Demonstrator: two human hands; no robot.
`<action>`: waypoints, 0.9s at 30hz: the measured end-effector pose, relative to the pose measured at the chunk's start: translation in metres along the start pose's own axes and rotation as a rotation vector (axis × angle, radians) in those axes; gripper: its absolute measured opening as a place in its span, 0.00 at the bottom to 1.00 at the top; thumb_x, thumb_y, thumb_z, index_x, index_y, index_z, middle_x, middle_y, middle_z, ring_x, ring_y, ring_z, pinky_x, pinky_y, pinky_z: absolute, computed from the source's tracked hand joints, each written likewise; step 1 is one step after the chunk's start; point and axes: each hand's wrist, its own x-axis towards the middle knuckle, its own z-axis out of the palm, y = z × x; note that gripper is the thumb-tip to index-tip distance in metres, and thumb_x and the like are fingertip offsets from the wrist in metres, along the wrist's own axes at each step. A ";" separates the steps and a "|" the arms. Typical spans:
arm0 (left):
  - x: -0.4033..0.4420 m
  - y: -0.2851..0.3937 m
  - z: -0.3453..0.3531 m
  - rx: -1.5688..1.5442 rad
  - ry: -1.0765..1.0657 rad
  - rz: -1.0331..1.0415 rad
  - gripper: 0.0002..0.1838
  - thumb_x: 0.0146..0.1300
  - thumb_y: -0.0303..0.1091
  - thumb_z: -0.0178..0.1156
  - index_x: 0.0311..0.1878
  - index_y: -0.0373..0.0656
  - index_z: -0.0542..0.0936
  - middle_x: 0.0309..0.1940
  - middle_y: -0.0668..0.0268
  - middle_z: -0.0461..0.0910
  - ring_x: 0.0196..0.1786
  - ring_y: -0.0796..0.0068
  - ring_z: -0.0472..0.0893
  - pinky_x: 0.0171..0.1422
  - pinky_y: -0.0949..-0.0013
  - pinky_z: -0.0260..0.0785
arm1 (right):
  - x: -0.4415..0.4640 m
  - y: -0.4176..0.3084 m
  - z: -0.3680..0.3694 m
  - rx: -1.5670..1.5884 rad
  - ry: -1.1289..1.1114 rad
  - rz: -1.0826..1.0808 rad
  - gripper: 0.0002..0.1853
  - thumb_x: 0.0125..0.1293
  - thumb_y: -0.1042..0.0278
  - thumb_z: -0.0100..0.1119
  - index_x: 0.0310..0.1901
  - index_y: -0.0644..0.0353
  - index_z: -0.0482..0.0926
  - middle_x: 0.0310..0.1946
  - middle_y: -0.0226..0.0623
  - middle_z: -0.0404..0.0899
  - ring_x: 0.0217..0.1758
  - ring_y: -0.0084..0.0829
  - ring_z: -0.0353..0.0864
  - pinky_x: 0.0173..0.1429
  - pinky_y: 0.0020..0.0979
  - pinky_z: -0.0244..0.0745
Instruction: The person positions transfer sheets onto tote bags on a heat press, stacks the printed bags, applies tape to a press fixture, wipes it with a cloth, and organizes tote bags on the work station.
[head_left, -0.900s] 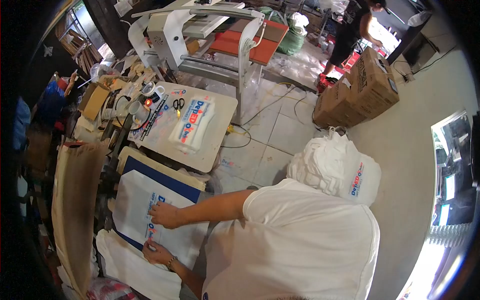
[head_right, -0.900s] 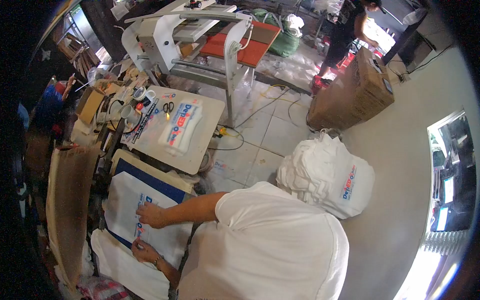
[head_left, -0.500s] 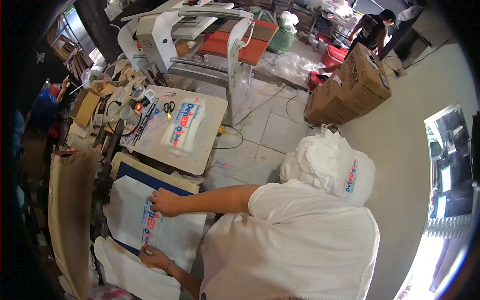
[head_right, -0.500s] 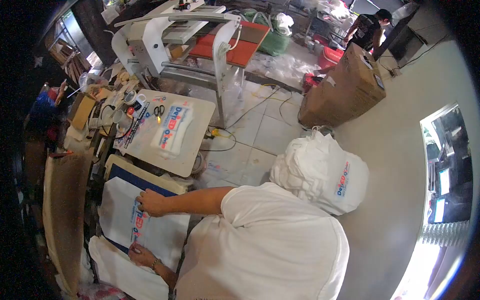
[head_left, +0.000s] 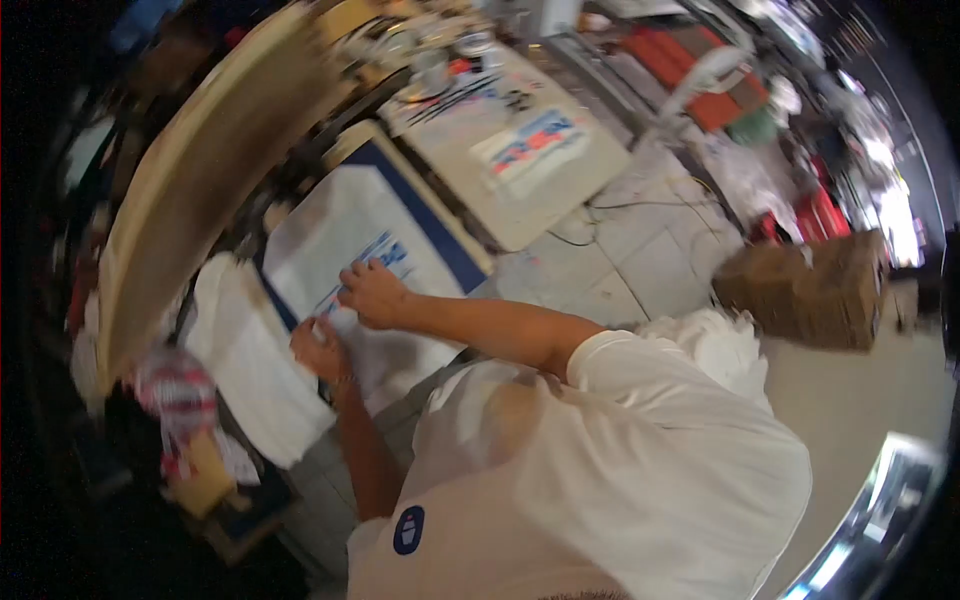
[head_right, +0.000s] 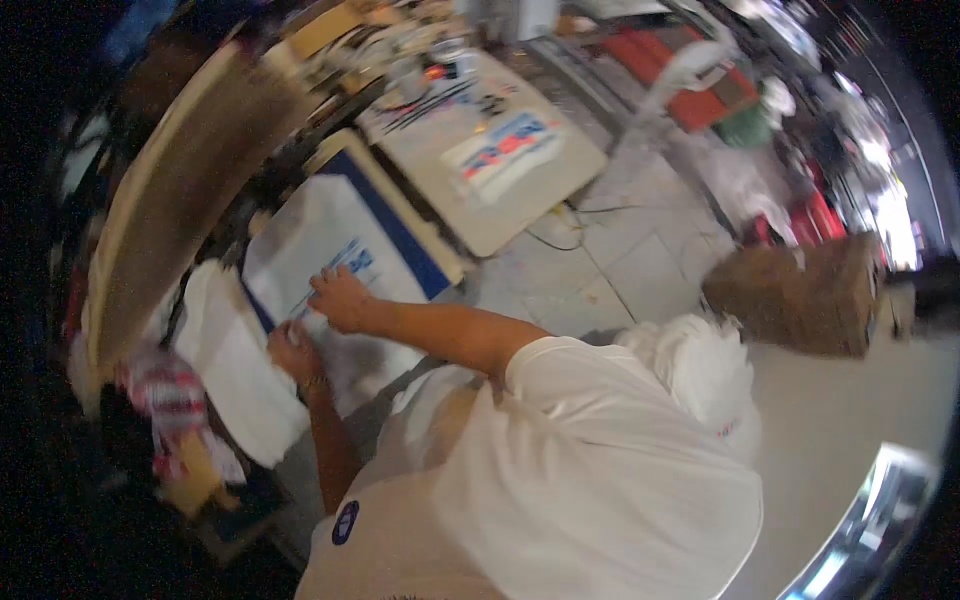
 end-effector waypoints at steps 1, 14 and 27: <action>0.003 0.003 -0.004 -0.034 0.061 0.046 0.12 0.64 0.39 0.59 0.36 0.39 0.81 0.36 0.55 0.80 0.43 0.52 0.77 0.48 0.52 0.67 | 0.006 -0.008 0.004 0.038 -0.015 -0.044 0.14 0.49 0.61 0.63 0.40 0.50 0.83 0.46 0.37 0.74 0.52 0.39 0.72 0.51 0.42 0.65; -0.001 -0.007 0.003 0.032 0.026 -0.068 0.09 0.57 0.37 0.61 0.39 0.45 0.81 0.38 0.61 0.81 0.44 0.54 0.78 0.55 0.54 0.65 | 0.000 0.089 -0.058 -0.115 0.045 0.188 0.14 0.50 0.61 0.64 0.41 0.47 0.83 0.42 0.38 0.74 0.51 0.42 0.71 0.50 0.46 0.67; -0.004 -0.013 0.006 0.016 0.029 -0.094 0.07 0.58 0.35 0.61 0.39 0.49 0.79 0.42 0.68 0.79 0.48 0.58 0.75 0.54 0.52 0.62 | 0.041 -0.008 0.009 0.080 0.039 -0.095 0.11 0.50 0.67 0.62 0.38 0.52 0.82 0.40 0.39 0.76 0.46 0.42 0.75 0.47 0.43 0.72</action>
